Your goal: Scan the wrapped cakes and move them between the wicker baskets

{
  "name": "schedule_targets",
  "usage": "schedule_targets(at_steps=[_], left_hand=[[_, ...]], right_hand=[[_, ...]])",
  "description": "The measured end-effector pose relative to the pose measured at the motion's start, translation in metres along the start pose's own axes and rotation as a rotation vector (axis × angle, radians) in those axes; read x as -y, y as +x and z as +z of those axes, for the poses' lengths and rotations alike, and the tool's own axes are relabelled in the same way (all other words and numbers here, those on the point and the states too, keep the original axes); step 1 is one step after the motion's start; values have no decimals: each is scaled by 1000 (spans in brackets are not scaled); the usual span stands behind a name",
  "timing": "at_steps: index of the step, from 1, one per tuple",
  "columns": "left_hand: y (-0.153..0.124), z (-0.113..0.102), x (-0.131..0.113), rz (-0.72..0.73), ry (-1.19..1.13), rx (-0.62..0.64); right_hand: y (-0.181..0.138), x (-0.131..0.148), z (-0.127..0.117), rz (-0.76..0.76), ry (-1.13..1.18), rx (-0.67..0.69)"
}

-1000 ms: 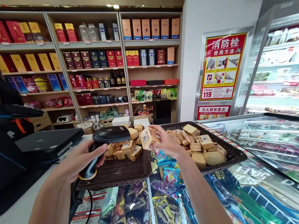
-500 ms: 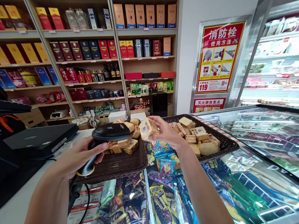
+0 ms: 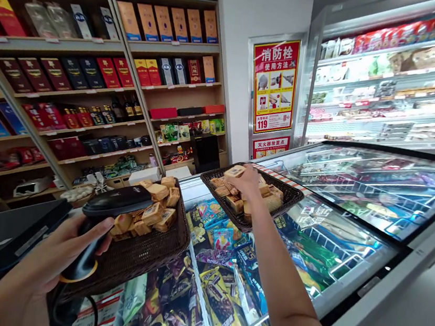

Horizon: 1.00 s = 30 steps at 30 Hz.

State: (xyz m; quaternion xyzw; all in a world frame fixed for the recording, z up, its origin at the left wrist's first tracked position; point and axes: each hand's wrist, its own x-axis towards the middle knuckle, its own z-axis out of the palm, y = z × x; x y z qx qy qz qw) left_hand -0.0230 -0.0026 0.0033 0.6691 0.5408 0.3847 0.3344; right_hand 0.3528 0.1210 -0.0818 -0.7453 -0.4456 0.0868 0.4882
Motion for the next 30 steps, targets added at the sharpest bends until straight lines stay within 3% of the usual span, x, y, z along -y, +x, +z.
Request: schedule_targets(at_steps=[3, 7, 10, 15, 21, 25, 30], left_hand=[[2, 2, 0, 13, -3, -3], [6, 1, 3, 13, -2, 55], [4, -1, 5, 6, -35, -5], [6, -16, 13, 16, 39, -115], [12, -34, 27, -69, 159, -231], [6, -36, 23, -65, 100, -209], [1, -35, 20, -37, 53, -202]], right_hand=[[19, -28, -5, 44, -110, -113], [23, -39, 1, 20, -151, -17], [17, -29, 6, -34, -150, 15], [-15, 9, 31, -272, -118, 79], [-101, 69, 115, -583, -77, 517], [-129, 109, 162, -811, -185, 513], [-122, 149, 192, -1004, -328, 523]])
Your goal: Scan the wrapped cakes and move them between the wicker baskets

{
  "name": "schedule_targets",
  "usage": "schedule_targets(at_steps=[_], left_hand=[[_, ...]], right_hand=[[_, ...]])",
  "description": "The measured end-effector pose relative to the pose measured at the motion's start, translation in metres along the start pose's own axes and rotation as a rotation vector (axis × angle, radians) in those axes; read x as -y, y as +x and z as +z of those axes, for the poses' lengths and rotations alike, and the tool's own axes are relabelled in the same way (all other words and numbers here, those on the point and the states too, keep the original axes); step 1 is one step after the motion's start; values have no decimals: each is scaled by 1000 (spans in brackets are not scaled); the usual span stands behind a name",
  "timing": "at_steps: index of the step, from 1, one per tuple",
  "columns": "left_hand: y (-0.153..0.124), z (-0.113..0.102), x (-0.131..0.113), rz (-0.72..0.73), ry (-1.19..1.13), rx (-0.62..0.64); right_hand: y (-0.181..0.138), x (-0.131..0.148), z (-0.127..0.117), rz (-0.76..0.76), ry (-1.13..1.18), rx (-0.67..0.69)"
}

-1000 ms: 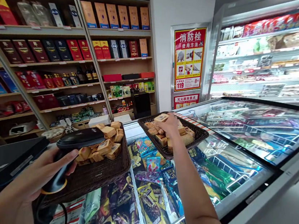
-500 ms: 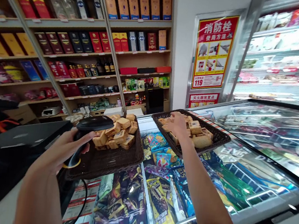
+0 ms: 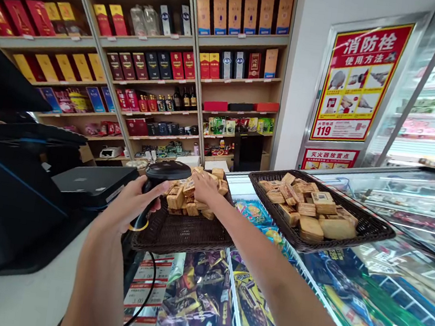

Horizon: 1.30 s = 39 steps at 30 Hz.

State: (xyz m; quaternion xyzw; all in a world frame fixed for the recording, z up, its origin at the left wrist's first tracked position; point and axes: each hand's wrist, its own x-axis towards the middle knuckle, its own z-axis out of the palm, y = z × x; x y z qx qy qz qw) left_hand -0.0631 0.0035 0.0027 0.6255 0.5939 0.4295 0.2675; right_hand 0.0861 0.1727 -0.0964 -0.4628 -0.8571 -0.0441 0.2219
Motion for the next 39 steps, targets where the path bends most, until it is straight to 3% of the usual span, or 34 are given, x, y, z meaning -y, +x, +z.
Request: schedule_targets(at_steps=[3, 6, 15, 20, 28, 34, 39], left_hand=[[-1, 0, 0, 11, -6, 8], [-2, 0, -1, 3, -7, 11], [-2, 11, -8, 56, -154, 40], [-8, 18, -11, 50, -289, 108], [-11, 29, -17, 73, -165, 173], [-13, 42, -29, 119, -116, 144], [-14, 43, -30, 139, -127, 146]], right_hand=[[9, 4, 0, 7, -21, 53], [-3, 7, -3, 28, -31, -4], [-105, -22, -42, 103, 134, -572], [-127, -43, -59, 70, 101, -823], [-125, -52, -65, 106, 177, -869], [-128, -46, -64, 7, 148, -913], [-131, -40, -66, 18, 209, -847]])
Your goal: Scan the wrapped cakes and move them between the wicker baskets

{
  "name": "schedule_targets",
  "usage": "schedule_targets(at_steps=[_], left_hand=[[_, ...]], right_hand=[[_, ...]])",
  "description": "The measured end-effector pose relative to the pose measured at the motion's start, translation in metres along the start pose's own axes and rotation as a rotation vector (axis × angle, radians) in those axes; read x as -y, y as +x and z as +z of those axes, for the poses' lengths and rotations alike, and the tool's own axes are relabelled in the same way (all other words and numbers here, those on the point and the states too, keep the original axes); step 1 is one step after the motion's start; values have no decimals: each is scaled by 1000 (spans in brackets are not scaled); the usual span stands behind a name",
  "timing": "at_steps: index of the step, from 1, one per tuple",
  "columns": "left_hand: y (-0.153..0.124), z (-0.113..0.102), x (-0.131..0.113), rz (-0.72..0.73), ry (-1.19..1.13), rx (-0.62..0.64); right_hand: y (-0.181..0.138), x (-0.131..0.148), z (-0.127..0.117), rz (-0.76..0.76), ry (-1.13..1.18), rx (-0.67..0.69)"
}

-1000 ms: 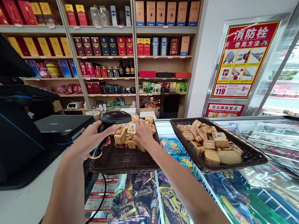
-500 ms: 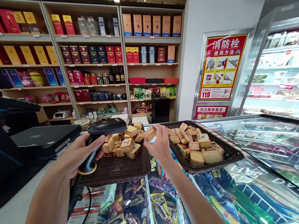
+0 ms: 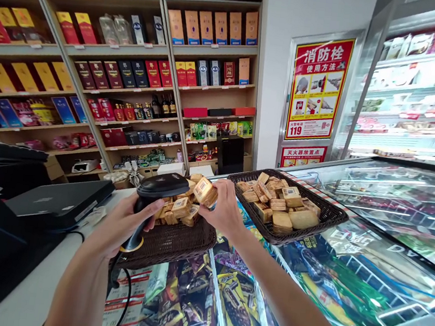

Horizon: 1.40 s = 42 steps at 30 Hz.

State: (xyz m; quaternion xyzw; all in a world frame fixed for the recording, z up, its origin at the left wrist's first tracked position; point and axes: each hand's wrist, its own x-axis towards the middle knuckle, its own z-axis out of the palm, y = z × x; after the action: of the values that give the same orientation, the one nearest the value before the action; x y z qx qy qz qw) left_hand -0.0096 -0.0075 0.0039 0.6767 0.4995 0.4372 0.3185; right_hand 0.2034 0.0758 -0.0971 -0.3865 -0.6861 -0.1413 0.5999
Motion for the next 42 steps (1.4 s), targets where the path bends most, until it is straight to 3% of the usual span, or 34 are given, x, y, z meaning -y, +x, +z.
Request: schedule_targets(at_steps=[8, 13, 19, 24, 28, 30, 33, 37, 42], left_hand=[[2, -1, 2, 10, 4, 27], [4, -4, 8, -37, 23, 11], [6, -9, 12, -57, 6, -31], [9, -10, 12, -66, 41, -17], [11, -7, 13, -61, 38, -61], [11, -9, 13, -71, 48, -65], [11, -15, 14, -89, 72, -60], [9, -27, 18, -95, 119, -87], [10, -40, 27, -124, 235, -172]], right_hand=[[1, 4, -3, -2, 3, 72], [14, -10, -15, 91, -143, 141], [33, -87, -75, 523, -504, -34], [18, -154, -129, 907, -733, -94], [2, -176, -139, 1191, -775, -24], [0, -176, -138, 1258, -803, 48], [4, -166, -134, 1197, -857, 140], [16, -133, -117, 932, -862, 223], [20, -61, -47, 513, -659, 432]])
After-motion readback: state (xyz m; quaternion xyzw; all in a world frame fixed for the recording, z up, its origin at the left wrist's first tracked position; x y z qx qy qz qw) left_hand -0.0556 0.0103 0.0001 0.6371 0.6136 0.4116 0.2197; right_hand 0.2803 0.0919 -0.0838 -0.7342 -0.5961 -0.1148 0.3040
